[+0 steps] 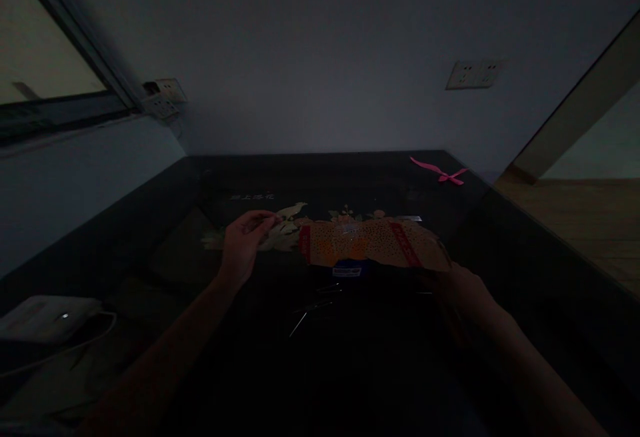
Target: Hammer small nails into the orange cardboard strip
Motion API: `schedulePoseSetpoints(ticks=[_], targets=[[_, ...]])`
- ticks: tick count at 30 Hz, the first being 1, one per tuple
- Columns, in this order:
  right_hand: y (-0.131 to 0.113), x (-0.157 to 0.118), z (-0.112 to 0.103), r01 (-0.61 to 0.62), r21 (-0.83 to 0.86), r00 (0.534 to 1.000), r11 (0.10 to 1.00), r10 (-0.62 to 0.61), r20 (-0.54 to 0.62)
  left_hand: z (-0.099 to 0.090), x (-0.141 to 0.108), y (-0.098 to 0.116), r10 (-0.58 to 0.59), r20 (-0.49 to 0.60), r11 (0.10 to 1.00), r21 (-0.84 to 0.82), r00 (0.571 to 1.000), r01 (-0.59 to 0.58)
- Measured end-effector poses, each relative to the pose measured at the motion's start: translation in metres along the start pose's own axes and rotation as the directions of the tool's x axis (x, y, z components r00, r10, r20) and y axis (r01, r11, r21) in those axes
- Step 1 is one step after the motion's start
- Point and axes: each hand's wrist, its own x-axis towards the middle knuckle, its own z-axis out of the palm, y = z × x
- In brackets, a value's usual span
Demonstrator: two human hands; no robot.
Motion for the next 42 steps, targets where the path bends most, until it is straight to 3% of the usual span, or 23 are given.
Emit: schedulePoseSetpoints(ticks=[4, 7, 10, 27, 32, 37, 42], targets=[[-0.001, -0.003, -0.006, -0.014, 0.012, 0.998, 1.0, 0.015, -0.054, 0.036, 0.005, 0.014, 0.124, 0.129, 0.983, 0.117, 0.984, -0.14], [0.001, -0.005, -0.007, -0.009, 0.003, 0.996, 1.0, 0.01, -0.091, 0.059, 0.003, 0.008, 0.133, 0.302, 0.961, 0.195, 0.944, -0.198], [0.005, -0.003, -0.005, -0.013, -0.02, 0.991, 1.0, 0.01, -0.131, 0.069, 0.0, -0.002, 0.132, 0.384, 0.936, 0.255, 0.914, -0.242], [0.018, 0.008, -0.003, -0.005, 0.036, 0.985, 0.999, 0.011, -0.169, 0.071, -0.004, -0.019, 0.138, 0.422, 0.888, 0.348, 0.896, -0.3], [0.031, 0.018, 0.001, 0.047, 0.16, 0.979, 0.986, -0.014, -0.203, 0.068, -0.003, -0.022, 0.15, 0.427, 0.88, 0.353, 0.892, -0.317], [0.041, 0.027, -0.008, 0.044, 0.334, 0.957, 0.941, 0.056, -0.284, 0.068, -0.002, -0.024, 0.151, 0.426, 0.882, 0.35, 0.892, -0.316], [0.026, 0.005, -0.031, 0.1, 0.512, 0.929, 0.853, 0.104, -0.355, 0.069, -0.002, -0.025, 0.155, 0.448, 0.887, 0.33, 0.88, -0.324]])
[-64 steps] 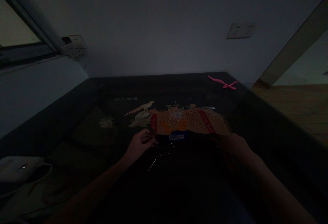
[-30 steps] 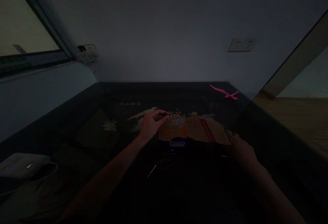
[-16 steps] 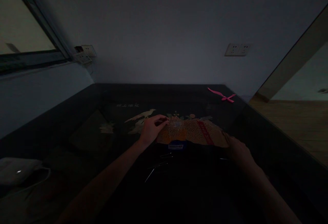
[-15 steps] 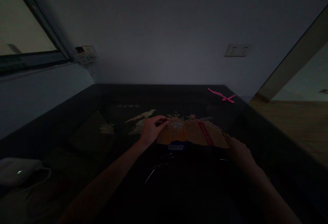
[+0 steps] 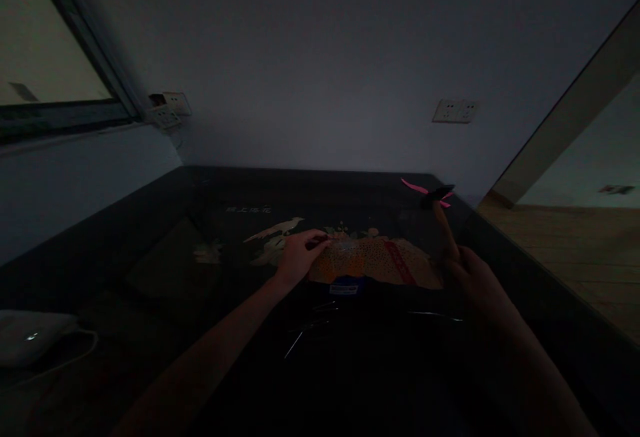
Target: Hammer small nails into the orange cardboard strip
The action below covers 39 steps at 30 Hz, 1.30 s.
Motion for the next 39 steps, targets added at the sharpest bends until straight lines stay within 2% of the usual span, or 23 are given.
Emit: schedulePoseSetpoints(ticks=[1, 3, 5, 10, 12, 15, 19, 21, 26, 31, 36, 39], targets=[[-0.009, -0.006, -0.004, 0.011, 0.064, 1.0, 0.998, -0.013, 0.024, 0.0, 0.0, -0.001, 0.005, 0.002, 1.0, -0.001, 1.0, -0.005], [-0.029, -0.018, -0.014, -0.032, 0.376, 0.987, 0.926, -0.029, 0.156, 0.0, -0.001, -0.002, 0.017, -0.001, 1.0, 0.008, 1.0, -0.017], [-0.048, -0.027, -0.025, -0.092, 0.469, 0.96, 0.879, -0.047, 0.275, 0.001, -0.001, -0.003, 0.022, -0.011, 0.999, 0.026, 1.0, -0.022], [-0.092, -0.037, -0.049, 0.008, 0.49, 0.902, 0.872, -0.217, 0.373, 0.0, -0.001, -0.005, 0.024, -0.004, 0.997, 0.07, 1.0, -0.023], [-0.107, -0.041, -0.052, 0.054, 0.457, 0.858, 0.888, -0.275, 0.433, 0.0, 0.0, -0.005, 0.017, -0.007, 0.996, 0.09, 1.0, -0.016], [-0.125, -0.046, -0.046, 0.179, 0.387, 0.801, 0.904, -0.363, 0.477, 0.001, 0.0, -0.006, 0.003, -0.019, 0.994, 0.111, 1.0, -0.001], [-0.141, -0.051, -0.034, 0.324, 0.29, 0.769, 0.901, -0.429, 0.473, 0.002, 0.0, -0.008, -0.023, -0.054, 0.984, 0.174, 0.998, 0.032], [-0.145, -0.053, -0.032, 0.343, 0.271, 0.772, 0.899, -0.434, 0.465, 0.002, 0.0, -0.008, -0.023, -0.058, 0.984, 0.175, 0.998, 0.033], [-0.146, -0.055, -0.031, 0.335, 0.204, 0.829, 0.92, -0.391, 0.401, 0.003, 0.0, -0.007, 0.006, -0.028, 0.996, 0.09, 1.0, -0.003], [-0.137, -0.053, -0.019, 0.359, 0.204, 0.809, 0.911, -0.413, 0.419, 0.002, -0.001, -0.008, -0.004, -0.043, 0.987, 0.16, 0.999, 0.011], [-0.14, -0.054, -0.029, 0.345, 0.23, 0.836, 0.91, -0.409, 0.365, 0.002, -0.001, -0.005, -0.012, -0.036, 0.992, 0.125, 0.999, 0.016], [-0.14, -0.053, -0.029, 0.359, 0.237, 0.828, 0.903, -0.426, 0.366, 0.002, -0.001, -0.004, 0.003, -0.047, 0.986, 0.166, 0.999, 0.005]])
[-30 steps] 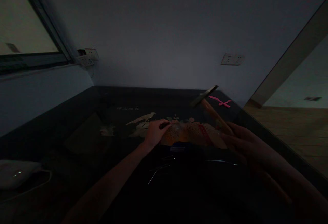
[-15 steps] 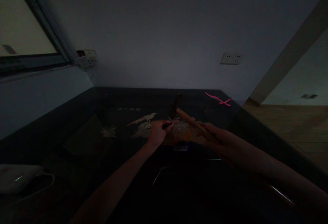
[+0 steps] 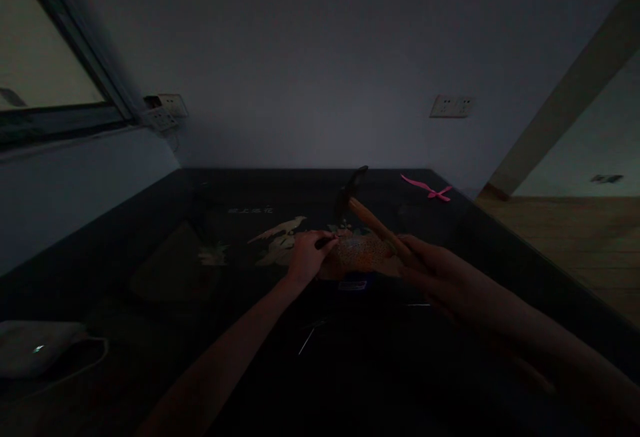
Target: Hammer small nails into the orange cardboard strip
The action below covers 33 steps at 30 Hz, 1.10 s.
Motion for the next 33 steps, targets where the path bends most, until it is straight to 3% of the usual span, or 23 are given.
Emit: schedulePoseSetpoints(ticks=[4, 9, 15, 21, 26, 33], targets=[[0.005, 0.002, 0.005, 0.027, 0.001, 0.997, 1.0, -0.027, 0.072, 0.0, 0.0, -0.001, 0.024, -0.003, 0.996, 0.089, 1.0, -0.024], [0.0, -0.002, -0.002, 0.007, -0.002, 1.0, 1.0, -0.007, -0.013, 0.003, 0.001, -0.005, 0.054, -0.011, 0.999, 0.006, 0.998, -0.054], [0.004, -0.001, 0.004, -0.024, -0.049, 0.996, 0.999, 0.028, 0.082, 0.003, 0.0, -0.006, 0.052, -0.017, 0.995, 0.086, 0.998, -0.05], [0.0, -0.001, -0.001, 0.017, 0.02, 1.0, 1.0, -0.018, 0.023, 0.004, -0.001, -0.006, 0.06, -0.022, 0.998, 0.03, 0.998, -0.059], [0.01, 0.004, 0.009, -0.033, -0.015, 0.994, 0.999, 0.035, 0.107, 0.002, 0.0, -0.004, 0.046, -0.003, 0.993, 0.11, 0.999, -0.046], [0.007, -0.001, 0.001, 0.061, -0.021, 0.997, 0.998, -0.062, -0.036, 0.003, 0.0, -0.005, 0.031, -0.013, 0.998, 0.058, 0.999, -0.031]])
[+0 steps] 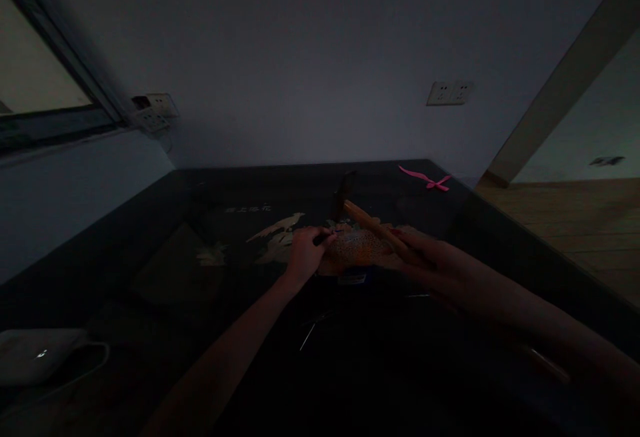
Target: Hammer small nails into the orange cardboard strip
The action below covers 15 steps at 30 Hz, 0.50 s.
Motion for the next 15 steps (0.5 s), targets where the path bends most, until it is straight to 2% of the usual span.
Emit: schedulePoseSetpoints(ticks=[6, 11, 13, 15], targets=[[0.005, 0.0059, 0.0095, -0.081, -0.042, 0.986, 0.996, 0.086, 0.144, -0.0014, 0.0004, 0.0016, -0.004, 0.02, 0.996, 0.087, 1.0, 0.002], [-0.0008, 0.0021, 0.0031, -0.024, 0.016, 0.997, 1.0, 0.023, 0.067, -0.0016, 0.0004, 0.0023, -0.012, 0.013, 1.0, 0.017, 1.0, 0.012], [-0.0022, 0.0, 0.0022, -0.033, 0.001, 0.999, 0.999, 0.033, 0.039, -0.0012, 0.0003, 0.0014, -0.002, 0.02, 1.0, -0.003, 1.0, 0.002], [-0.0004, -0.0006, 0.0049, -0.087, -0.026, 0.993, 0.996, 0.089, 0.075, -0.001, 0.0004, 0.0005, -0.003, 0.022, 1.0, 0.005, 1.0, 0.003]])
